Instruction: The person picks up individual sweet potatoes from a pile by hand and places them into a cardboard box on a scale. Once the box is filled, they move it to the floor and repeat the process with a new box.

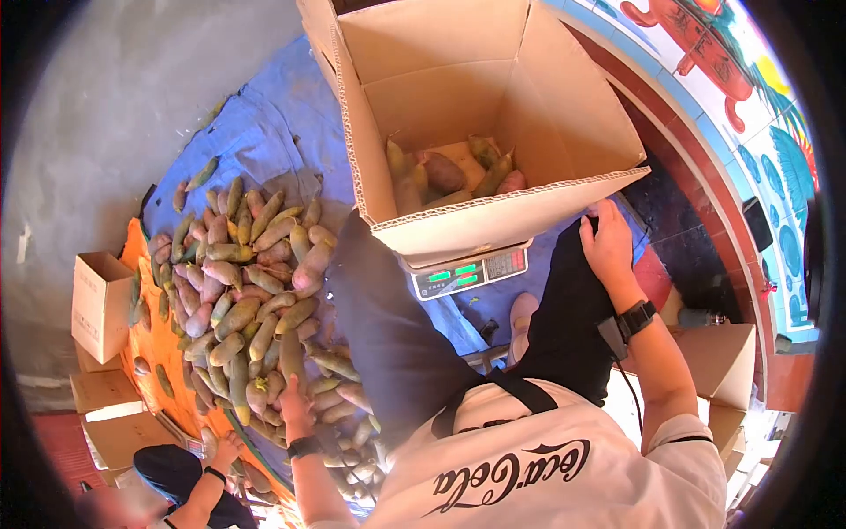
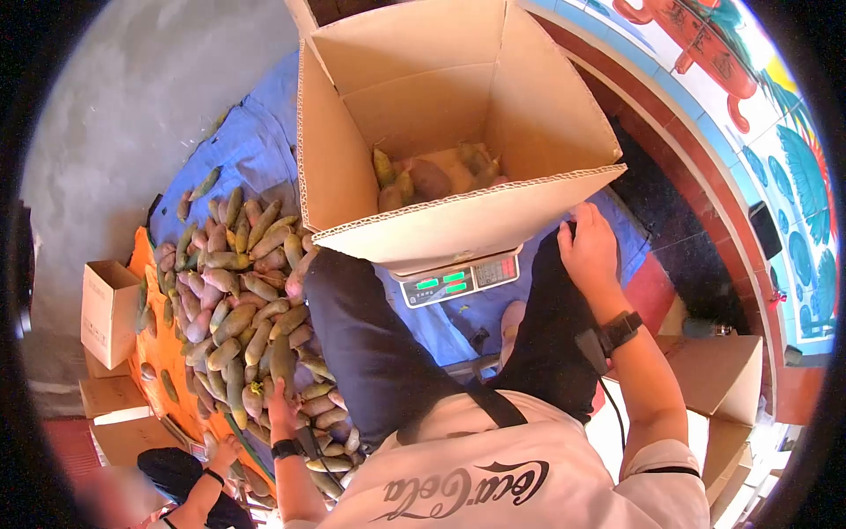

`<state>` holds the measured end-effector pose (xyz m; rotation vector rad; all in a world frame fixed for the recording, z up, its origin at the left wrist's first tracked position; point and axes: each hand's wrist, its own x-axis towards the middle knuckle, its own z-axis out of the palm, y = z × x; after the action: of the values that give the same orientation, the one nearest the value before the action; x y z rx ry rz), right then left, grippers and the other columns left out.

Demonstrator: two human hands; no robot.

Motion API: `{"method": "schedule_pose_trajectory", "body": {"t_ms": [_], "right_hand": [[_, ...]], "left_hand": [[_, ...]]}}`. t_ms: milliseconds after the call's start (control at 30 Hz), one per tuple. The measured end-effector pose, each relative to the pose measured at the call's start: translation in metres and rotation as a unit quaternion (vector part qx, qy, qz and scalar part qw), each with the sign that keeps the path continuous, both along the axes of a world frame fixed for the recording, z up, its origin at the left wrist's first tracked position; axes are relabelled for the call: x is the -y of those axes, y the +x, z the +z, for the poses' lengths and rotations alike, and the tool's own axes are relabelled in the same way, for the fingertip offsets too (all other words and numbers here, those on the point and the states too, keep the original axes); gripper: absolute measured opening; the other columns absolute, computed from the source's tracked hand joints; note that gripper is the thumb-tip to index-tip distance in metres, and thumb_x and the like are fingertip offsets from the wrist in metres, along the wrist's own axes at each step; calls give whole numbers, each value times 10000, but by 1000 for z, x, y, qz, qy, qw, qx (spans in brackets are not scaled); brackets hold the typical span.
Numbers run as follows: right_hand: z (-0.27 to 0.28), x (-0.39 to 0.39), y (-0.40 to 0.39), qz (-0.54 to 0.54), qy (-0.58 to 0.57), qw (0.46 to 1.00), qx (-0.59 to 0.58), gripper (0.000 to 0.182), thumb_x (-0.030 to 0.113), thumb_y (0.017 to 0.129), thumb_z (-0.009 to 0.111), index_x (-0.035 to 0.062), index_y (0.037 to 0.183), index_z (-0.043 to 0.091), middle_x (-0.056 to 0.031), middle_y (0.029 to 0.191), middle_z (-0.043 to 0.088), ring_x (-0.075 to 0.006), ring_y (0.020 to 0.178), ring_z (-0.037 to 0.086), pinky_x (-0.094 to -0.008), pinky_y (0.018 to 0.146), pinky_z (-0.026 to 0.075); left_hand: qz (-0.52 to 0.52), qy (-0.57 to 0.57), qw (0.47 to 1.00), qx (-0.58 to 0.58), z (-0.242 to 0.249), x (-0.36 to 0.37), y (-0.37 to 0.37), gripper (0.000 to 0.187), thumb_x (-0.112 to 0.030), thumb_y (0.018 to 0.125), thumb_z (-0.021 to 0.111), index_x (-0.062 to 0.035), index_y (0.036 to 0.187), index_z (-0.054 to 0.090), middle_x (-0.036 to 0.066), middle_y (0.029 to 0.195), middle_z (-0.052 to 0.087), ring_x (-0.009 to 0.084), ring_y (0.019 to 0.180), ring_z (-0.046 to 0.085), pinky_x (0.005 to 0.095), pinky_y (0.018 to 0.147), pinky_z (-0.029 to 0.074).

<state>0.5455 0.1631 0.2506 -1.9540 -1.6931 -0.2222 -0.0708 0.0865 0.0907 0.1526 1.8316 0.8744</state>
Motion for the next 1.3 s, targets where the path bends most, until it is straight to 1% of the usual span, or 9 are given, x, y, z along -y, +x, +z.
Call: {"method": "schedule_pose_trajectory", "body": {"t_ms": [267,467,500,533,600,800,933,1133,1300], "right_hand": [[-2,0,0,-9,4,1000,-15,263,83,786,608,9,1023,520,-170,916,568,-367,854,566,-446,752,458],[-1,3,1,-3,4,1000,-2,294,83,781,613,11,1051,521,-165,919,569,-359,844,566,-435,750,459],[0,3,1,0,4,1000,0,300,82,779,614,9,1054,521,-164,917,569,-358,838,566,-432,746,459],[0,3,1,1,5,1000,0,300,82,779,614,9,1054,521,-164,917,569,-358,838,566,-432,746,459],[0,3,1,-4,5,1000,2,310,81,774,617,5,1060,522,-164,914,567,-357,830,564,-432,738,459],[1,3,1,-1,12,1000,-4,313,78,769,622,5,1060,529,-164,920,568,-358,833,565,-431,737,461],[0,3,2,5,24,1000,-10,311,75,771,622,4,1061,530,-165,923,568,-359,844,566,-433,748,463],[3,6,3,10,4,1000,-11,277,75,793,599,-2,1052,536,-177,935,566,-367,871,559,-440,767,454],[-1,5,6,17,19,1000,-13,263,41,797,592,3,1050,533,-172,936,575,-359,868,573,-424,762,457]], "left_hand": [[-134,289,944,-86,163,-74,105,422,-381,919,548,6,1085,576,51,940,590,148,772,539,279,738,438],[-233,431,858,-156,248,-110,175,454,-371,931,525,13,1172,546,53,954,582,126,836,510,272,793,396],[-258,409,864,-140,257,-114,177,476,-337,938,525,-5,1278,484,83,1202,531,177,1075,503,330,945,395],[-258,410,864,-141,263,-119,185,476,-337,938,525,-5,1278,484,83,1202,531,177,1075,503,330,945,395],[-262,515,771,-267,273,-132,208,396,-193,893,597,24,1212,512,72,1060,573,175,942,535,307,893,407],[-355,584,613,-396,295,-155,256,456,28,750,664,15,1184,525,107,1071,561,217,990,540,325,891,432],[-375,588,553,-456,292,-160,267,386,-26,853,604,8,1224,506,121,1163,566,216,1078,541,332,961,409],[-318,579,619,-424,257,-152,241,412,13,817,596,15,1221,520,159,1186,559,282,1101,530,362,968,397],[-289,433,746,-415,190,-136,176,250,-99,876,560,26,1090,589,161,1045,618,265,971,591,351,861,453]]}}
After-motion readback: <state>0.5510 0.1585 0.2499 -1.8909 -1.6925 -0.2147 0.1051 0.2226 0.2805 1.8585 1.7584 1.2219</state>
